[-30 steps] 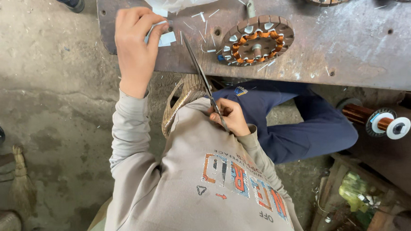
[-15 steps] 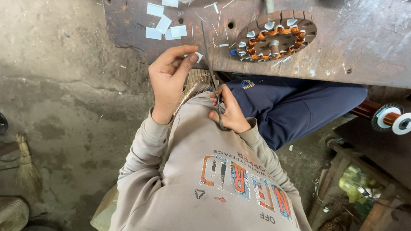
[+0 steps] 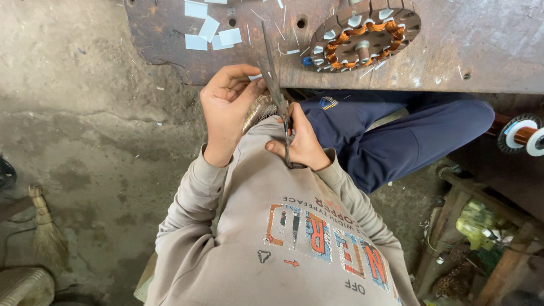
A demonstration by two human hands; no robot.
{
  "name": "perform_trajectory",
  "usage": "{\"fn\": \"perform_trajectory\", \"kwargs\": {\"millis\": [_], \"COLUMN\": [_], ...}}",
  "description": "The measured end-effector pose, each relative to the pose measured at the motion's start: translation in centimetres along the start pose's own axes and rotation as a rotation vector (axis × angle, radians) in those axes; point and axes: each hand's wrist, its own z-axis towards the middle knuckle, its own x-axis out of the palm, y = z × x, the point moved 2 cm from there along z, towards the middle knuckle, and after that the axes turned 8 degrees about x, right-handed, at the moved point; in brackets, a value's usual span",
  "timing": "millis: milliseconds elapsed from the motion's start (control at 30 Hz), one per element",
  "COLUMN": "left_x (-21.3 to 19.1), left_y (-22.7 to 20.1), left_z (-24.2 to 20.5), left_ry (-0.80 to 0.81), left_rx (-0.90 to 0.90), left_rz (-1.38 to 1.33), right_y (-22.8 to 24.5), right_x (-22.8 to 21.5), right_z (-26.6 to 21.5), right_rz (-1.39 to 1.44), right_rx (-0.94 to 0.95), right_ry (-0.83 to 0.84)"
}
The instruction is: The person cuts small white rectangular pieces from a plastic sheet using scissors and places them into slots on circular motor stator components. They repeat this process for multiple stators on the workbench.
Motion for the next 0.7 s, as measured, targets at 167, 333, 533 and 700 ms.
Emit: {"fn": "perform_trajectory", "kwargs": {"millis": [167, 333, 533, 700], "left_x": [0.6, 0.8, 0.5, 0.2], "left_y": [0.5, 0.3, -0.6, -0.8], "left_z": [0.0, -0.2, 0.8, 0.6], "left_ry": [-0.019, -0.011, 0.005, 0.027], "left_rx": [0.002, 0.007, 0.031, 0.016], "left_rz": [0.028, 0.061, 0.049, 0.093], "right_y": [1.1, 2.2, 1.6, 0.5], "right_x": [-0.3, -0.3, -0.8, -0.6], "right_z": [0.3, 0.6, 0.5, 0.3], "right_rz": [-0.085, -0.08, -0.108, -0.127], "right_rx": [0.049, 0.076, 0.054, 0.067], "right_ry": [0.016, -0.064, -0.127, -0.159]}}
